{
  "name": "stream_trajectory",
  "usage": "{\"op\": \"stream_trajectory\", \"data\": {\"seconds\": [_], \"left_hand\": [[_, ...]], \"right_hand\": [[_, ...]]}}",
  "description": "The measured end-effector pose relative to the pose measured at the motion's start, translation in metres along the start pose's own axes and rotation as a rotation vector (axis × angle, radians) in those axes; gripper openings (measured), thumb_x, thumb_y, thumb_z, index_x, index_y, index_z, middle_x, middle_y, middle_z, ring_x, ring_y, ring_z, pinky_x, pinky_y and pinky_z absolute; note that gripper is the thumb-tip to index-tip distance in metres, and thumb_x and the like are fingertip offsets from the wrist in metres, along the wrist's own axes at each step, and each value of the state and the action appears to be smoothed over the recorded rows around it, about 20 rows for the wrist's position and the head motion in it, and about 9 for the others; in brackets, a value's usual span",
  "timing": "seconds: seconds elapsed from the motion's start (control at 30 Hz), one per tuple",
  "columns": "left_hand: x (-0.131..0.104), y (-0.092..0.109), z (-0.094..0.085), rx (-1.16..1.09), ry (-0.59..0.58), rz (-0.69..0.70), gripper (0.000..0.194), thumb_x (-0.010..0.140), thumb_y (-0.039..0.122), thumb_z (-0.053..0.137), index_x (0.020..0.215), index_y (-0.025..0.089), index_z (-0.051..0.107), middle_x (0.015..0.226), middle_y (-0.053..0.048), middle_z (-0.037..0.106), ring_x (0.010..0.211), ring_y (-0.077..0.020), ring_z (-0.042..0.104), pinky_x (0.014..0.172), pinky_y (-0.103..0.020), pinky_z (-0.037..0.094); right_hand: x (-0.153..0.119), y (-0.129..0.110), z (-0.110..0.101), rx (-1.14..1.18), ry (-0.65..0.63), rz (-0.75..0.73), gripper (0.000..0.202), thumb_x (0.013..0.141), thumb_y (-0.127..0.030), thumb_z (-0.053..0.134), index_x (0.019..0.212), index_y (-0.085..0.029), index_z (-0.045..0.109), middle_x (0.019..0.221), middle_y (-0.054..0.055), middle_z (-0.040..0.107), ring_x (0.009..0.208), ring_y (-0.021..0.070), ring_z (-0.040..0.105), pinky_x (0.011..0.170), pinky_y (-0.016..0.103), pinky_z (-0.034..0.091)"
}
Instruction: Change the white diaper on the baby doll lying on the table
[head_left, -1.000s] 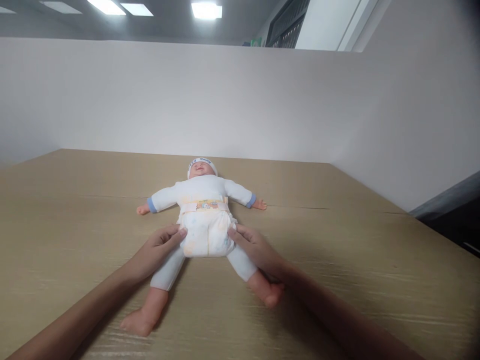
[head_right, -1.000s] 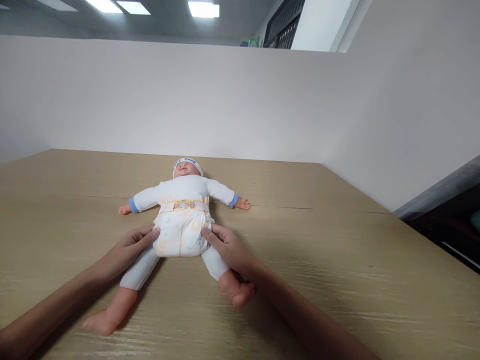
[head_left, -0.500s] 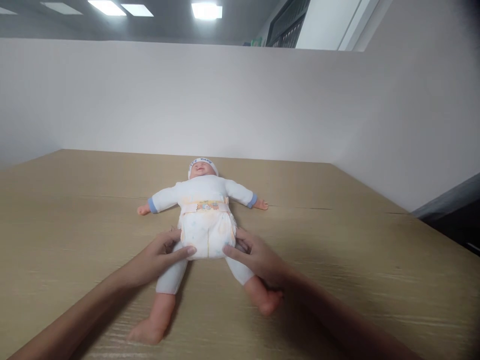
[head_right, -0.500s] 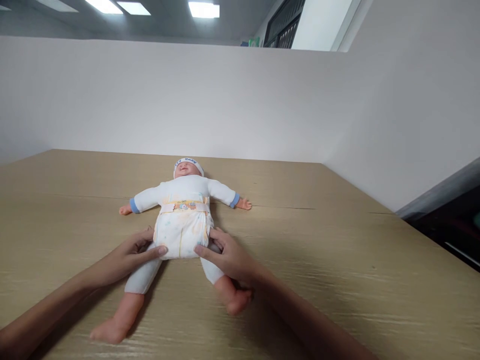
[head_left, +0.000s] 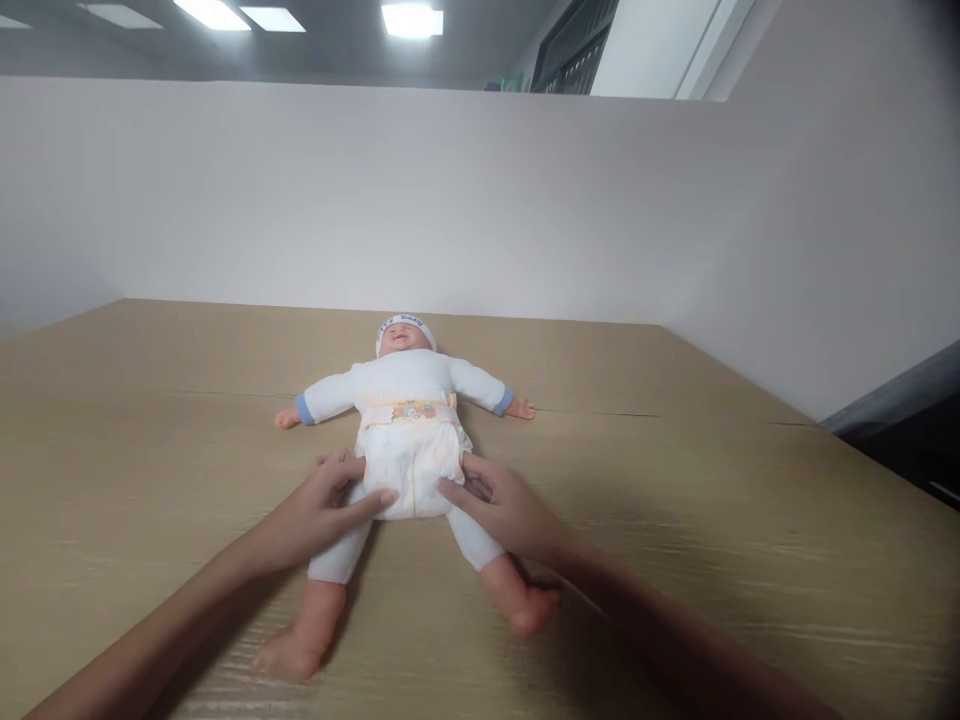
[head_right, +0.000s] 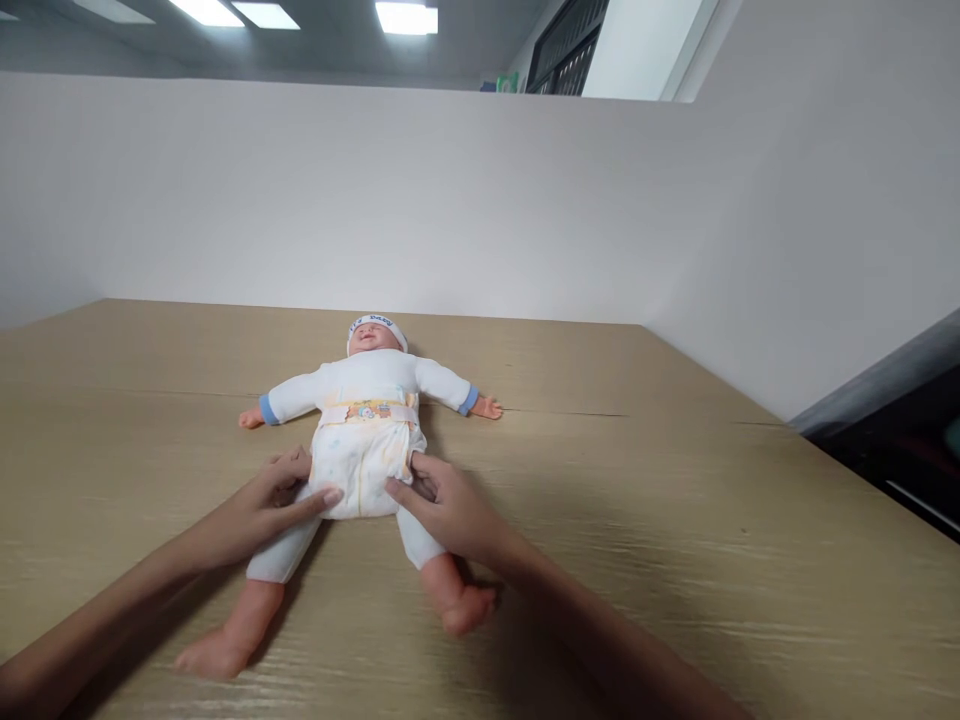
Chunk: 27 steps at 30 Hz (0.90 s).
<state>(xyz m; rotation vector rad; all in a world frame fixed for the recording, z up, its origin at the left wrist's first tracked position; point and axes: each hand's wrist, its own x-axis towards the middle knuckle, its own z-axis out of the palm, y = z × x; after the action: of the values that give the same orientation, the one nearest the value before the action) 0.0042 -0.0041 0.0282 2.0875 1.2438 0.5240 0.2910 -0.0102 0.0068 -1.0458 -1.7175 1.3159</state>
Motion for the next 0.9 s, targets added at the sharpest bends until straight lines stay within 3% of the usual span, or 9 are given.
{"op": "stream_trajectory", "data": {"seconds": [0.17, 0.27, 0.4, 0.7, 0.9], "left_hand": [[0.0, -0.001, 0.004, 0.07, -0.031, -0.099, 0.049, 0.085, 0.071, 0.082, 0.098, 0.024, 0.082, 0.108, -0.006, 0.063, 0.115, -0.0347, 0.052, 0.108, -0.049, 0.038], [0.0, 0.001, 0.004, 0.086, -0.054, -0.078, 0.041, 0.092, 0.066, 0.077, 0.101, 0.027, 0.082, 0.104, -0.005, 0.063, 0.116, -0.0346, 0.051, 0.11, -0.051, 0.036], [-0.003, 0.002, 0.001, 0.115, -0.051, -0.014, 0.037, 0.101, 0.062, 0.066, 0.107, 0.028, 0.079, 0.105, -0.005, 0.063, 0.113, -0.033, 0.051, 0.107, -0.049, 0.039], [0.0, -0.004, 0.003, 0.159, -0.024, 0.053, 0.04, 0.106, 0.06, 0.057, 0.103, 0.023, 0.073, 0.128, -0.009, 0.066, 0.124, -0.0351, 0.052, 0.113, -0.052, 0.039], [0.002, 0.0, 0.005, 0.125, -0.002, 0.049, 0.039, 0.106, 0.059, 0.057, 0.111, 0.024, 0.074, 0.13, -0.01, 0.067, 0.128, -0.0368, 0.053, 0.116, -0.055, 0.037]], "right_hand": [[-0.005, -0.01, -0.006, -0.362, 0.007, -0.032, 0.033, 0.094, -0.048, 0.083, 0.117, -0.025, 0.082, 0.124, 0.006, 0.077, 0.115, 0.0299, 0.069, 0.105, 0.041, 0.053], [-0.007, -0.014, -0.007, -0.404, -0.011, -0.083, 0.028, 0.094, -0.045, 0.084, 0.115, -0.027, 0.083, 0.121, 0.005, 0.077, 0.116, 0.0292, 0.067, 0.104, 0.039, 0.05], [-0.007, -0.015, -0.005, -0.437, 0.024, -0.106, 0.018, 0.1, -0.04, 0.077, 0.103, -0.022, 0.078, 0.104, 0.004, 0.075, 0.103, 0.0268, 0.066, 0.094, 0.036, 0.049], [0.002, -0.008, -0.005, -0.472, -0.005, -0.153, 0.023, 0.108, -0.044, 0.068, 0.1, -0.022, 0.069, 0.104, 0.003, 0.077, 0.096, 0.0248, 0.066, 0.088, 0.035, 0.045], [0.003, -0.013, -0.002, -0.469, 0.01, -0.15, 0.023, 0.11, -0.042, 0.063, 0.101, -0.022, 0.068, 0.107, 0.005, 0.079, 0.096, 0.0241, 0.068, 0.086, 0.033, 0.045]]}}
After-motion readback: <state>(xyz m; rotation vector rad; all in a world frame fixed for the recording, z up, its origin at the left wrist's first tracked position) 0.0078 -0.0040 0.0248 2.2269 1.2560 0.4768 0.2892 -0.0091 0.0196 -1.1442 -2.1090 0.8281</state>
